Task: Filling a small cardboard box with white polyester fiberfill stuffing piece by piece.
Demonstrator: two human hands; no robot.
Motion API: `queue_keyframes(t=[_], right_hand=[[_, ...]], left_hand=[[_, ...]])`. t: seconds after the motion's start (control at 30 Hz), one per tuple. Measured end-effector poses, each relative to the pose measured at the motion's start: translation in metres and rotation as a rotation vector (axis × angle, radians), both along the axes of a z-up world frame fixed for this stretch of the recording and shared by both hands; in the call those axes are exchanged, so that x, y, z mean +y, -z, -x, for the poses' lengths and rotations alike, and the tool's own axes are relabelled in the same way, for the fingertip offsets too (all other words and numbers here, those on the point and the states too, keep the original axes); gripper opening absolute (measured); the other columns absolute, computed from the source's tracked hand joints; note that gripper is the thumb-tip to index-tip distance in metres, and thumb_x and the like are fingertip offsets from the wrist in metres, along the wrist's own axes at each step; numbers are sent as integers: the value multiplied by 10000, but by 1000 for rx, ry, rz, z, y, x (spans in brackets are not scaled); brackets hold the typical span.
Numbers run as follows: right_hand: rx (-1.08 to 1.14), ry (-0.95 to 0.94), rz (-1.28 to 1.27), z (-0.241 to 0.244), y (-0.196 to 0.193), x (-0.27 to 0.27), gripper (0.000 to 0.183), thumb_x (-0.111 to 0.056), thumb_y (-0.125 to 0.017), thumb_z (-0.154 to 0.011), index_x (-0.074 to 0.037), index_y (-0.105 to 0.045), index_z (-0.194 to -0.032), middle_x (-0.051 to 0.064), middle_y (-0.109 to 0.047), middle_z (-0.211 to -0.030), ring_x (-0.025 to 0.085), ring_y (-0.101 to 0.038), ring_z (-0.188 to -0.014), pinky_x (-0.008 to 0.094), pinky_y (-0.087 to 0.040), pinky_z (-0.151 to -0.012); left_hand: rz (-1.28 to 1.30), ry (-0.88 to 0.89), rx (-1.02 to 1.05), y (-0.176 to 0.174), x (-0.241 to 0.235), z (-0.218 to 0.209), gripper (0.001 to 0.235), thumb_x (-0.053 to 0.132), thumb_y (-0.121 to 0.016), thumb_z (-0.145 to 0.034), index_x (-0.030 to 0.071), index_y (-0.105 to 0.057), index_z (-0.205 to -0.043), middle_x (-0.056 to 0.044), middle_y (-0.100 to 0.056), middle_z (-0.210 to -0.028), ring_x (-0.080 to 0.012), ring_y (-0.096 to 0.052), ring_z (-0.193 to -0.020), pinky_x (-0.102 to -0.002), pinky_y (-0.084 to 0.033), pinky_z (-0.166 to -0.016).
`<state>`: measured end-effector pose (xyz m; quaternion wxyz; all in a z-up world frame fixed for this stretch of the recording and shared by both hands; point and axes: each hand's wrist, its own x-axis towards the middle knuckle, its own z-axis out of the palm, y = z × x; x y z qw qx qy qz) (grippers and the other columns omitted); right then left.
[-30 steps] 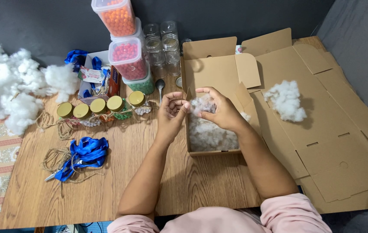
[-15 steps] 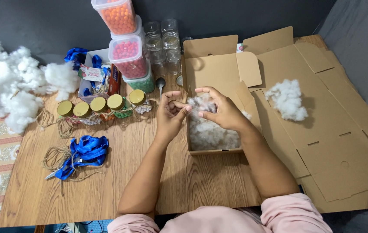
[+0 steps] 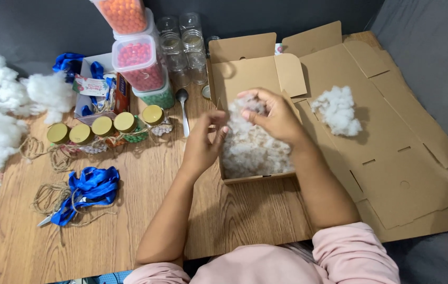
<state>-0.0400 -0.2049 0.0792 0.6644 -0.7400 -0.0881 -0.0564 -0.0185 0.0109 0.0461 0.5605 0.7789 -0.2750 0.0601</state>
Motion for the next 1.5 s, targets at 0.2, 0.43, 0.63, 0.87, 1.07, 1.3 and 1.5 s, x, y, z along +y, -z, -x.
queue_keyframes(t=[0.2, 0.43, 0.63, 0.87, 1.07, 1.3, 1.5], right_hand=[[23, 2, 623, 4, -58, -11, 388, -67, -720, -897, -55, -634, -1275, 245, -736, -1045, 417, -721, -923, 472, -595, -765], [384, -475, 1141, 15, -33, -23, 270, -105, -655, -950, -71, -665, -1218, 186, -753, -1115, 334, -738, -1009, 451, -589, -893], [433, -509, 1185, 15, -19, -35, 252, -243, -670, -934, -156, -638, -1168, 198, -752, -1129, 438, -683, -1112, 527, -529, -958], [296, -378, 938, -14, 41, -30, 361, -181, -672, -916, -92, -591, -1257, 288, -690, -1201, 516, -616, -1157, 607, -495, -963], [190, -244, 1242, -32, 91, -34, 536, -302, -771, -839, -194, -557, -1319, 151, -666, -1234, 386, -646, -1160, 517, -549, -938], [97, -371, 1278, -1, 18, -6, 643, -298, -548, -1002, -145, -309, -1579, 196, -238, -1650, 411, -224, -1506, 593, -247, -1186], [196, -595, 1370, 13, 100, -5, 754, -397, -436, -1056, -148, -26, -1638, 197, -14, -1697, 447, -4, -1541, 618, -92, -1220]], left_hand=[[-645, 404, -225, 29, -1, 6, 344, 34, -687, -886, 57, -661, -1229, -223, -710, -1163, -397, -673, -1150, -537, -429, -1107], [-975, 392, -345, 88, -14, 7, 230, 230, -651, -907, 201, -745, -1115, -89, -771, -1083, -311, -723, -1083, -597, -206, -1211], [-1134, 512, -157, 47, -15, 18, 282, 310, -540, -989, 236, -712, -1201, -77, -785, -1034, -301, -708, -1114, -655, -3, -1229], [-1151, 517, -181, 45, -19, 16, 271, 328, -558, -978, 237, -736, -1162, -90, -791, -994, -285, -725, -1092, -667, -23, -1220], [-1109, 525, -141, 30, -15, 20, 268, 301, -555, -981, 216, -738, -1157, -110, -792, -945, -297, -741, -1048, -654, -27, -1225], [-1133, 529, -154, 43, -15, 19, 300, 321, -535, -987, 207, -727, -1187, -121, -789, -935, -301, -746, -1039, -656, -50, -1219], [-1188, 518, -198, 64, -20, 13, 345, 381, -516, -983, 216, -725, -1203, -133, -787, -923, -296, -745, -1044, -641, -51, -1225]])
